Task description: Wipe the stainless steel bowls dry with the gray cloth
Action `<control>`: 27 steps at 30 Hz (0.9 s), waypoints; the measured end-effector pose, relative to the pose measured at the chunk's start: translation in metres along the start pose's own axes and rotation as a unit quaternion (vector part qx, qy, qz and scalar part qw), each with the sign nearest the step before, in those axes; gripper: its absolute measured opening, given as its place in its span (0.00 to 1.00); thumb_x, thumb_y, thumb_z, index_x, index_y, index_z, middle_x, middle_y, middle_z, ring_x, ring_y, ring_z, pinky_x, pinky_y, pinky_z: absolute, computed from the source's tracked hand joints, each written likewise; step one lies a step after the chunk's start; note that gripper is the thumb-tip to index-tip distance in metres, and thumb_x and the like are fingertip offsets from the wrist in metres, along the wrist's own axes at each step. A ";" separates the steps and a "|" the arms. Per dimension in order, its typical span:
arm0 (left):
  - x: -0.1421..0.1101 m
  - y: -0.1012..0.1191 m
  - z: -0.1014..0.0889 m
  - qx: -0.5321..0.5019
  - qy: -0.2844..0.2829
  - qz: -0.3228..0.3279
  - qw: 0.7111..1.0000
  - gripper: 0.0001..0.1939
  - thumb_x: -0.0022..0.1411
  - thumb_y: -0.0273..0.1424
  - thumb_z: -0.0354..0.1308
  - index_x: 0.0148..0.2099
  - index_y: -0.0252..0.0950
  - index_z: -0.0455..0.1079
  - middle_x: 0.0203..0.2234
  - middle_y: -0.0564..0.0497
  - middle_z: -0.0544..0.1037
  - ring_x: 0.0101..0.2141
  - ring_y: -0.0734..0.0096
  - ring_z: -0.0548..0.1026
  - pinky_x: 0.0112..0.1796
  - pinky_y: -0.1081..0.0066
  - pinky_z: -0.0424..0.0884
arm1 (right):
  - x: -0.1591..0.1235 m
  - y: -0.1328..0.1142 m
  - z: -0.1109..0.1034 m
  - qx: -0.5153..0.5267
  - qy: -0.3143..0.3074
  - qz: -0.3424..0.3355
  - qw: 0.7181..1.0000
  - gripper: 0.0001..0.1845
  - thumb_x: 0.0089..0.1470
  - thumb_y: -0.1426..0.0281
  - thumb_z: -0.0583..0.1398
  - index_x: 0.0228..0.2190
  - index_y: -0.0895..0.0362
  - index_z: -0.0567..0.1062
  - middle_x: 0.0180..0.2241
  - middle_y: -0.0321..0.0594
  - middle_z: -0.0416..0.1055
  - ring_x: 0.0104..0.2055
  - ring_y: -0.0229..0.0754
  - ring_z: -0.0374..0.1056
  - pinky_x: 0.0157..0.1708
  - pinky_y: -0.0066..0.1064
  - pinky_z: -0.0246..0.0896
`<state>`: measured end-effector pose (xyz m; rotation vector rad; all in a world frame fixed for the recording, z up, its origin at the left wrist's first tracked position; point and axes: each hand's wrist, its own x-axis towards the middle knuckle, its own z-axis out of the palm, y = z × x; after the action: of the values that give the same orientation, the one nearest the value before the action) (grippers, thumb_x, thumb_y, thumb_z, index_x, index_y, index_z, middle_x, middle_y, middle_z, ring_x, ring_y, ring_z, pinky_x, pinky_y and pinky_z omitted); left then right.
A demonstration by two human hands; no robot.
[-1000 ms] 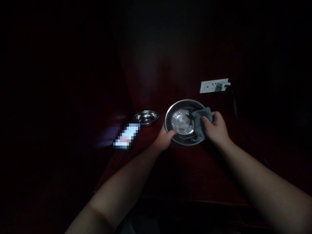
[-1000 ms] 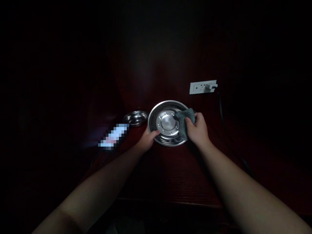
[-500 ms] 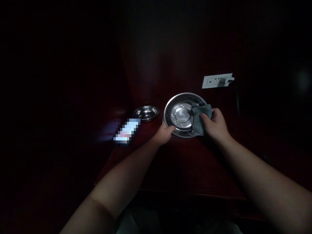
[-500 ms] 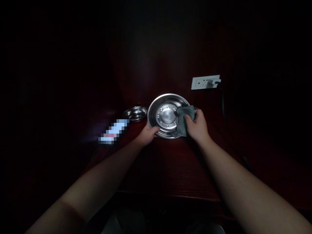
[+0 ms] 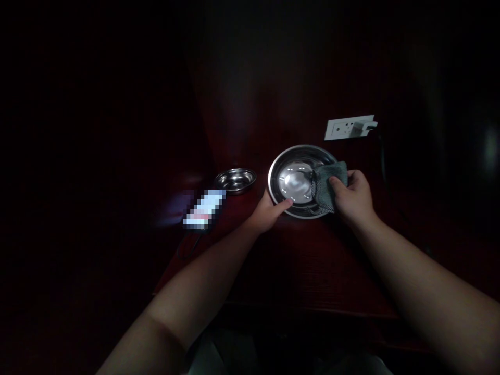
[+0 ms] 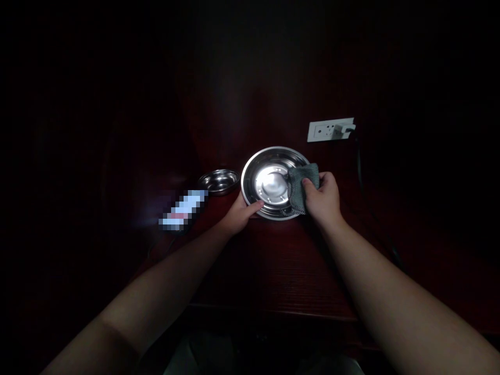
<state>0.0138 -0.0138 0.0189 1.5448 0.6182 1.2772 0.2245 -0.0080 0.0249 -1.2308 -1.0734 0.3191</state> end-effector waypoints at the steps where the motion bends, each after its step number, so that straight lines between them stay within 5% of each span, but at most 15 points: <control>1: 0.000 0.000 0.000 -0.003 -0.004 -0.010 1.000 0.32 0.51 0.31 0.62 0.57 0.35 0.57 0.52 0.41 0.69 0.53 0.56 0.67 0.54 0.55 0.62 | -0.001 -0.001 0.001 0.006 -0.003 0.003 1.000 0.11 0.44 0.64 0.62 0.29 0.53 0.65 0.27 0.36 0.67 0.26 0.41 0.65 0.23 0.34 0.62; 11: -0.002 -0.006 0.000 -0.015 0.028 -0.156 0.987 0.28 0.53 0.28 0.57 0.56 0.36 0.55 0.40 0.44 0.75 0.33 0.62 0.76 0.33 0.57 0.76 | -0.003 -0.009 0.000 0.015 -0.010 -0.008 1.000 0.12 0.41 0.66 0.64 0.27 0.54 0.66 0.27 0.37 0.69 0.27 0.42 0.66 0.24 0.35 0.62; 19: 0.003 -0.009 -0.004 0.047 0.060 -0.056 0.996 0.28 0.50 0.19 0.54 0.55 0.35 0.60 0.49 0.43 0.72 0.52 0.59 0.69 0.54 0.55 0.63 | -0.007 -0.018 -0.001 -0.001 -0.005 -0.035 0.999 0.10 0.41 0.68 0.64 0.27 0.54 0.67 0.26 0.36 0.69 0.26 0.40 0.65 0.24 0.33 0.60; 27: -0.002 0.002 -0.002 0.093 0.024 0.045 0.994 0.31 0.52 0.25 0.59 0.58 0.32 0.56 0.55 0.40 0.66 0.56 0.59 0.64 0.59 0.58 0.54 | -0.006 -0.021 -0.004 -0.005 0.035 -0.067 0.997 0.11 0.43 0.63 0.64 0.27 0.53 0.67 0.27 0.37 0.68 0.28 0.43 0.65 0.25 0.35 0.62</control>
<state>0.0107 -0.0151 0.0196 1.7144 0.7216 1.3593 0.2179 -0.0220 0.0402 -1.1638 -1.0920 0.1663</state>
